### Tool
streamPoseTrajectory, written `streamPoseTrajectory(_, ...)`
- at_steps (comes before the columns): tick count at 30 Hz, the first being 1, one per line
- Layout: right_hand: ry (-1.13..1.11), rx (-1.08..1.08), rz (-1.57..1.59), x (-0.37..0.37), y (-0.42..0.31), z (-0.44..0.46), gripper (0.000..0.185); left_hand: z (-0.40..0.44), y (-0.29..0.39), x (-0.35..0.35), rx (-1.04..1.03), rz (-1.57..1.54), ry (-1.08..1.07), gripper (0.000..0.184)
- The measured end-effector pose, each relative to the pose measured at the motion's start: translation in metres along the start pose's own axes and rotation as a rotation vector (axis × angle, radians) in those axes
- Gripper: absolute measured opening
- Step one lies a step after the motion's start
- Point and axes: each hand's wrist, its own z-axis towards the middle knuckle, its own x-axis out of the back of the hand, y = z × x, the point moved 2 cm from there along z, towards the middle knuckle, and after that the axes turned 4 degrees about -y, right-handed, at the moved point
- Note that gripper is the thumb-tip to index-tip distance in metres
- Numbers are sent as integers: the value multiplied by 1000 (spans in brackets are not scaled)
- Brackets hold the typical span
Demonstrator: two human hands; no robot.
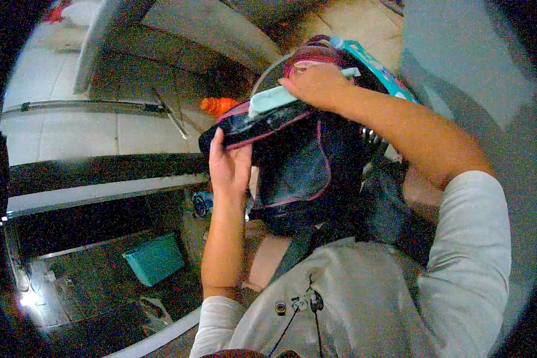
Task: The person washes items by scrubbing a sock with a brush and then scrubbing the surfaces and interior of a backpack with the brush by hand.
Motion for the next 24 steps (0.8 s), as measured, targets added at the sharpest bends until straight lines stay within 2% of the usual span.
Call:
streamPoseTrajectory(2,41,-4,-57,2,-11,-4,19,3,-2,5,-18,18,37,31)
streamPoseTrajectory(4,-2,16,153,25,-36,-6,20,0,-14,8,23,83,85,30)
streamPoseTrajectory(5,21,76,102,20,-34,-5,19,-6,-19,6,46,38,194,28)
streamPoseTrajectory(6,44,135,52,12,-29,-3,19,-4,-17,8,47,36,191,28)
streamPoseTrajectory(8,173,115,-67,-12,0,2,19,2,-10,11,72,-24,33,30)
streamPoseTrajectory(10,26,17,-64,0,1,1,20,-1,-4,3,25,-20,81,31)
streamPoseTrajectory(12,70,57,37,10,-30,-5,19,-1,-8,6,21,-7,87,31)
streamPoseTrajectory(13,-78,52,107,14,-35,-3,19,-3,-14,10,57,45,102,31)
streamPoseTrajectory(14,-79,50,108,10,-30,-4,19,-3,-17,14,71,23,108,30)
streamPoseTrajectory(16,80,95,-95,-5,-6,-2,20,-3,-12,6,81,3,82,30)
streamPoseTrajectory(17,48,29,-21,-14,8,4,20,-2,-8,5,34,-4,40,29)
streamPoseTrajectory(20,144,98,-71,-2,-13,-3,20,1,-2,11,22,-22,61,28)
streamPoseTrajectory(21,-115,-18,92,18,-25,-3,21,0,-5,15,57,35,118,27)
streamPoseTrajectory(22,-82,26,142,10,-26,-3,21,-1,-8,18,92,91,174,27)
streamPoseTrajectory(24,151,207,-66,-5,-2,-2,21,-2,-9,18,104,53,213,26)
